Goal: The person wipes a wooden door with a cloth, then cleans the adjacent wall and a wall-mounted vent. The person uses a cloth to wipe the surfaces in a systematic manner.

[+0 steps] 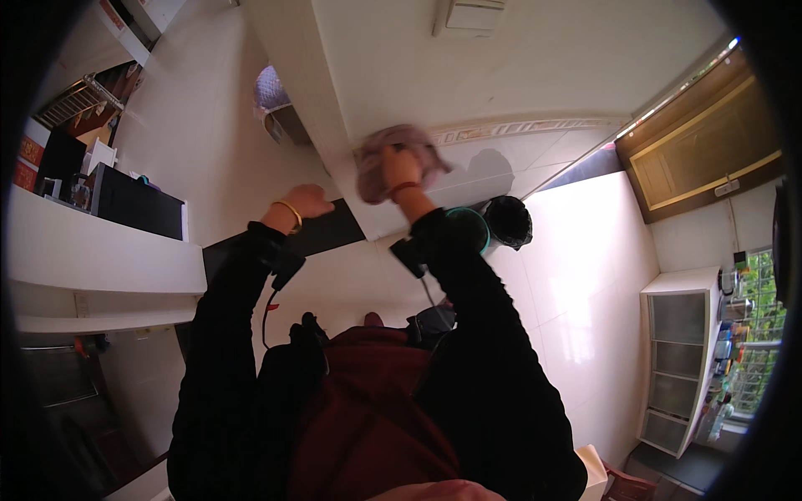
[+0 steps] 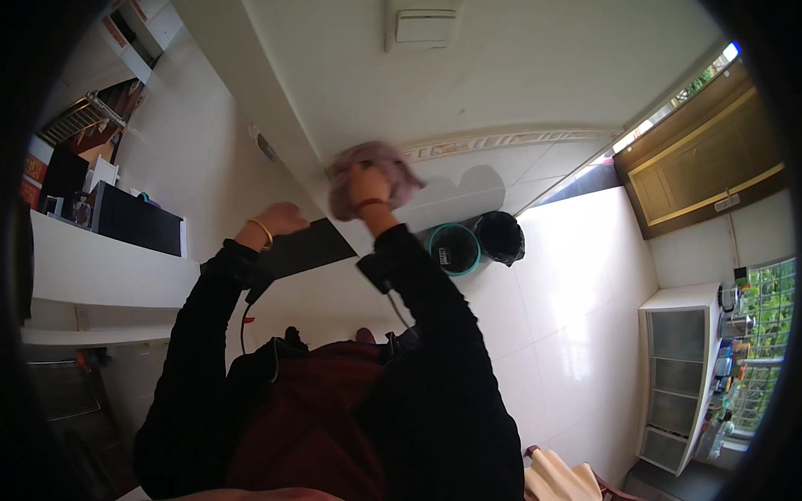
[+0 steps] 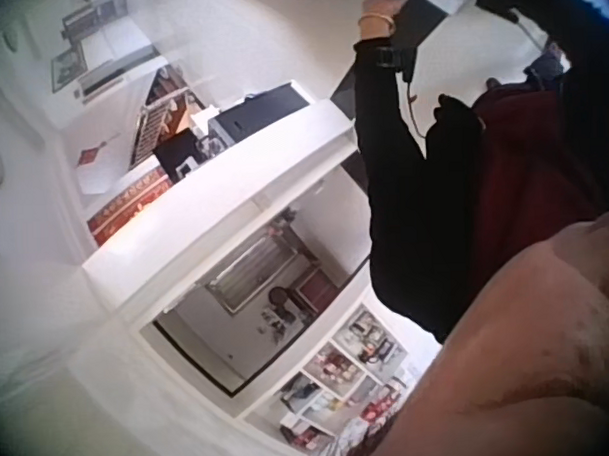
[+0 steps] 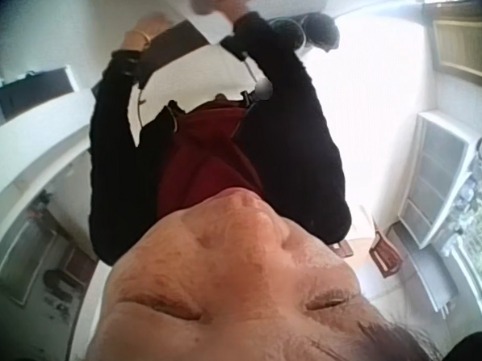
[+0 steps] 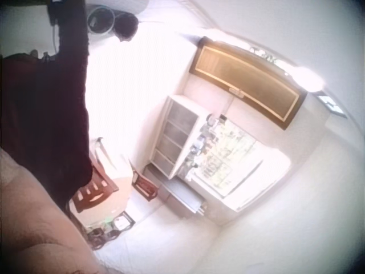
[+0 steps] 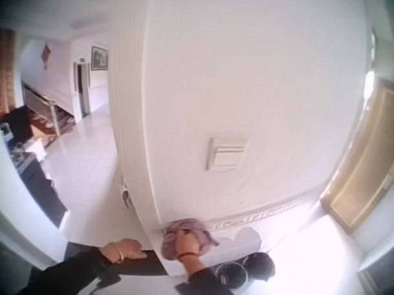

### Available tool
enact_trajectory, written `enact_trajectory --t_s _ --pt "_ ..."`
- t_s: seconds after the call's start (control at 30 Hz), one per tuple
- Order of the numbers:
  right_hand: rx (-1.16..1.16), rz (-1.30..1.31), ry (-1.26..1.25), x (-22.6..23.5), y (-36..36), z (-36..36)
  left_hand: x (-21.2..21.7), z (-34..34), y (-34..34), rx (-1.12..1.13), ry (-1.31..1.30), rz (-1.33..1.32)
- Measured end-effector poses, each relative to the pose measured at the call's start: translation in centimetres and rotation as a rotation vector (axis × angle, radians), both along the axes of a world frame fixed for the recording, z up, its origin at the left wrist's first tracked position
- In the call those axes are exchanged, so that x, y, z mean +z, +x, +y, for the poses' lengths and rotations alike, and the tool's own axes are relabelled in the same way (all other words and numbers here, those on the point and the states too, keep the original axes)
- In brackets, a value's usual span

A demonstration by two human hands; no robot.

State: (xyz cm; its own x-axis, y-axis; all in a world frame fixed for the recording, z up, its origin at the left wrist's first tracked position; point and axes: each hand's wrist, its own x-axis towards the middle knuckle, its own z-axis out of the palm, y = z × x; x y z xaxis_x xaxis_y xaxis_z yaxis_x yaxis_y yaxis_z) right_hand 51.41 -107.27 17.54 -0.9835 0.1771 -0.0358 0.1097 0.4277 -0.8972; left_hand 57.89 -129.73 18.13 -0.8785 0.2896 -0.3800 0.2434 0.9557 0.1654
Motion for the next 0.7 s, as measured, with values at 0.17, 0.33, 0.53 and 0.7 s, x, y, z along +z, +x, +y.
enact_trajectory --t_s 0.17,0.33,0.53,0.7 --pt "-0.002 -0.065 -0.081 1.3 2.6 -4.5 1.6 -2.5 -1.8 0.32 0.413 0.122" --pt "-0.104 -0.107 -0.163 1.9 0.6 -1.5 2.2 0.8 -2.7 0.362 0.898 0.377" --pt "0.097 -0.055 -0.29 0.3 -3.7 5.2 3.0 2.2 -2.2 0.562 0.882 0.326" --pt "0.207 -0.152 -0.335 -2.0 -9.4 14.5 3.2 0.9 -2.0 0.549 0.823 0.212"
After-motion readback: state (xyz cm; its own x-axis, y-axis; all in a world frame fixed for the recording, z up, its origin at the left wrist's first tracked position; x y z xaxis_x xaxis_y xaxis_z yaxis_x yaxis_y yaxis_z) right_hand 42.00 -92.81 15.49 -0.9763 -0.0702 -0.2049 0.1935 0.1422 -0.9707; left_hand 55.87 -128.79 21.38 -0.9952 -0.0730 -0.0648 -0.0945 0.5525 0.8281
